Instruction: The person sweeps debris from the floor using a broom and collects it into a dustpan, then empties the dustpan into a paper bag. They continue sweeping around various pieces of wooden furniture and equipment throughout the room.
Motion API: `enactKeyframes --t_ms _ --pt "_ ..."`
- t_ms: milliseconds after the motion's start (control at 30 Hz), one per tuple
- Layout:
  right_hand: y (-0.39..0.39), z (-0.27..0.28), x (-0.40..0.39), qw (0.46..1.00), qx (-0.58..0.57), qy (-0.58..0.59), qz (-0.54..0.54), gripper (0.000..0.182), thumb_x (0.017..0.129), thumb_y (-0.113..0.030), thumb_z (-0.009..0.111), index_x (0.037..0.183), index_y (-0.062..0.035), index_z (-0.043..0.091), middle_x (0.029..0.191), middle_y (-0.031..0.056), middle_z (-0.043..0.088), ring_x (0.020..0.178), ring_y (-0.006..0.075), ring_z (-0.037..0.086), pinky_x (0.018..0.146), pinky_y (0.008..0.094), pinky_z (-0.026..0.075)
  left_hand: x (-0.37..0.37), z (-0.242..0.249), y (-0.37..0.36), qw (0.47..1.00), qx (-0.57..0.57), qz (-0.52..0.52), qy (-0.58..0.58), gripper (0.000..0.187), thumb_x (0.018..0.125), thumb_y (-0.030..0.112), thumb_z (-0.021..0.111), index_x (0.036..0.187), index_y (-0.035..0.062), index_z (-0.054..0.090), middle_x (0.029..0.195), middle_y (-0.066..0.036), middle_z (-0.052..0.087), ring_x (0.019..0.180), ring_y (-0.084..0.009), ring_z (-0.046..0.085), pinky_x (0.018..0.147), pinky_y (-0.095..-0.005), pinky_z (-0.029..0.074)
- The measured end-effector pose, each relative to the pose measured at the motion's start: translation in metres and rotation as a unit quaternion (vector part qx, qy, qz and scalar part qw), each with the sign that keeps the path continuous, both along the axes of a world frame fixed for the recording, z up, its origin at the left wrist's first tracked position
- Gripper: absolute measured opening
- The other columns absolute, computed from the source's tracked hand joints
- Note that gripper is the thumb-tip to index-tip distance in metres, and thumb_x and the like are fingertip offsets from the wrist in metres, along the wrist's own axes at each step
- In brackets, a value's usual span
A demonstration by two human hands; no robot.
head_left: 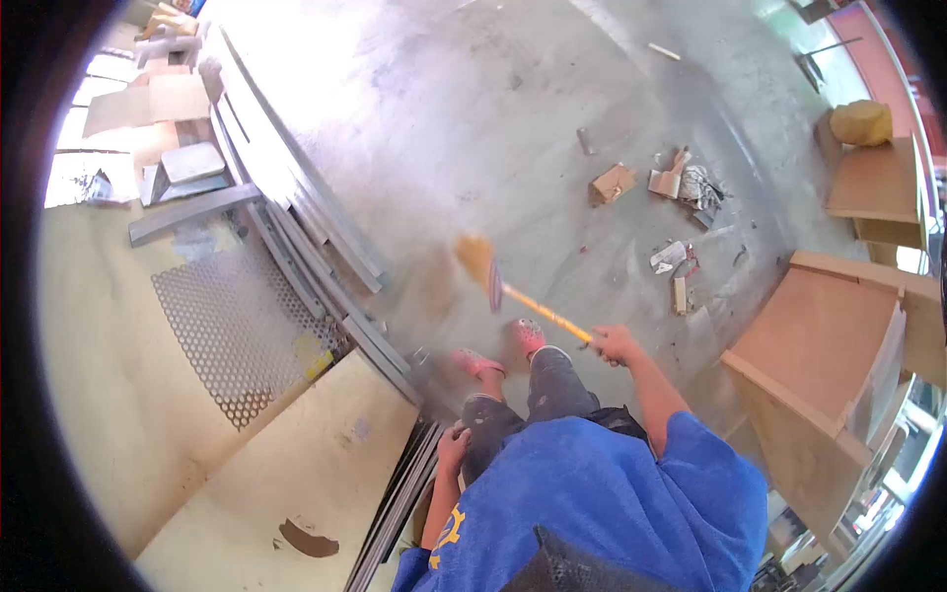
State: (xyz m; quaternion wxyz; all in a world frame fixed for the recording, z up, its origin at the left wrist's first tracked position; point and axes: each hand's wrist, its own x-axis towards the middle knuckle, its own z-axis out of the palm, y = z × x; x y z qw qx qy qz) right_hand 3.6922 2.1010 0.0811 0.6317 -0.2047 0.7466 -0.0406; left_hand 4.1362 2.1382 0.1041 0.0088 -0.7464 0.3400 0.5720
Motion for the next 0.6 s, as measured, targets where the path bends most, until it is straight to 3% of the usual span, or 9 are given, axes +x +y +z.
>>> enactKeyframes --t_ms 67,200,267,333,433,467,500,533,600 --pt "0.027 -0.009 0.005 0.999 0.03 0.008 -0.044 0.031 0.077 -0.02 0.054 0.105 -0.0086 0.059 0.058 0.0037 0.053 0.043 0.0135 0.049 0.038 0.0291 0.042 0.018 -0.002 -0.009 0.998 -0.032 -0.051 -0.015 0.038 0.077 0.02 0.062 0.104 -0.0047 0.056 0.094 -0.015 0.061 0.082 -0.02 0.06 0.073 -0.0299 0.047" --pt "0.024 -0.068 -0.075 0.946 0.057 0.233 0.217 0.021 0.074 -0.017 0.053 0.083 -0.0013 0.065 0.07 0.0141 0.062 0.056 0.0214 0.061 0.048 0.0345 0.048 0.042 0.001 -0.043 0.999 -0.028 -0.025 0.009 0.037 0.076 0.022 0.062 0.102 -0.0047 0.057 0.095 -0.015 0.061 0.084 -0.0208 0.06 0.075 -0.031 0.047" --pt "-0.011 -0.048 -0.098 0.897 -0.002 0.372 0.238 0.022 0.072 -0.017 0.052 0.079 -0.0009 0.066 0.079 0.0185 0.063 0.071 0.0271 0.064 0.061 0.037 0.049 0.09 -0.053 -0.032 0.999 -0.028 -0.019 0.001 0.036 0.075 0.021 0.061 0.1 -0.0049 0.058 0.094 -0.015 0.062 0.086 -0.0209 0.059 0.077 -0.032 0.046" --pt "-0.057 -0.022 -0.095 0.878 0.009 0.41 0.246 0.023 0.072 -0.017 0.053 0.081 0.0005 0.065 0.082 0.0181 0.063 0.079 0.03 0.062 0.07 0.0386 0.049 0.106 -0.048 -0.054 0.996 -0.075 -0.034 -0.017 0.036 0.075 0.021 0.061 0.1 -0.0049 0.058 0.093 -0.016 0.062 0.086 -0.0223 0.059 0.077 -0.0326 0.046" --pt "-0.124 0.049 -0.03 0.883 -0.002 0.412 0.224 0.022 0.07 -0.012 0.054 0.083 0.0029 0.064 0.087 0.0212 0.062 0.082 0.0332 0.061 0.07 0.0396 0.049 0.131 -0.028 -0.101 0.993 -0.104 0.058 -0.012 0.037 0.074 0.026 0.06 0.098 -0.0031 0.06 0.092 -0.018 0.062 0.086 -0.0262 0.06 0.078 -0.0343 0.045" --pt "-0.138 0.066 -0.003 0.889 -0.017 0.399 0.223 0.022 0.069 -0.008 0.054 0.084 0.0055 0.062 0.084 0.0242 0.061 0.078 0.0326 0.063 0.064 0.0399 0.05 0.16 -0.067 -0.115 0.993 -0.106 0.049 -0.007 0.037 0.075 0.027 0.06 0.098 -0.0018 0.061 0.092 -0.018 0.062 0.087 -0.0271 0.06 0.078 -0.0345 0.045" --pt "-0.147 0.077 0.022 0.919 -0.011 0.358 0.167 0.021 0.069 -0.007 0.054 0.083 0.0062 0.061 0.082 0.0238 0.061 0.076 0.031 0.063 0.062 0.0397 0.05 0.192 -0.101 -0.11 0.994 -0.097 0.046 -0.007 0.036 0.075 0.028 0.06 0.097 -0.0004 0.062 0.092 -0.018 0.062 0.087 -0.028 0.06 0.078 -0.0348 0.045" --pt "-0.156 0.085 0.047 0.943 0.001 0.312 0.12 0.019 0.069 -0.007 0.054 0.081 0.007 0.06 0.08 0.0234 0.061 0.073 0.0294 0.064 0.06 0.0394 0.051 0.187 -0.063 -0.128 0.991 -0.121 0.027 -0.058 0.035 0.075 0.029 0.06 0.095 0.001 0.063 0.092 -0.018 0.063 0.087 -0.027 0.06 0.076 -0.0347 0.046" --pt "-0.172 0.082 0.101 0.983 0.009 0.174 0.062 0.018 0.071 -0.009 0.055 0.083 0.0035 0.06 0.076 0.0169 0.061 0.065 0.0235 0.061 0.053 0.0356 0.049 0.206 -0.069 -0.137 0.988 -0.098 0.118 0.015 0.036 0.075 0.027 0.06 0.098 -0.0006 0.061 0.09 -0.015 0.063 0.081 -0.0237 0.06 0.07 -0.0329 0.047"
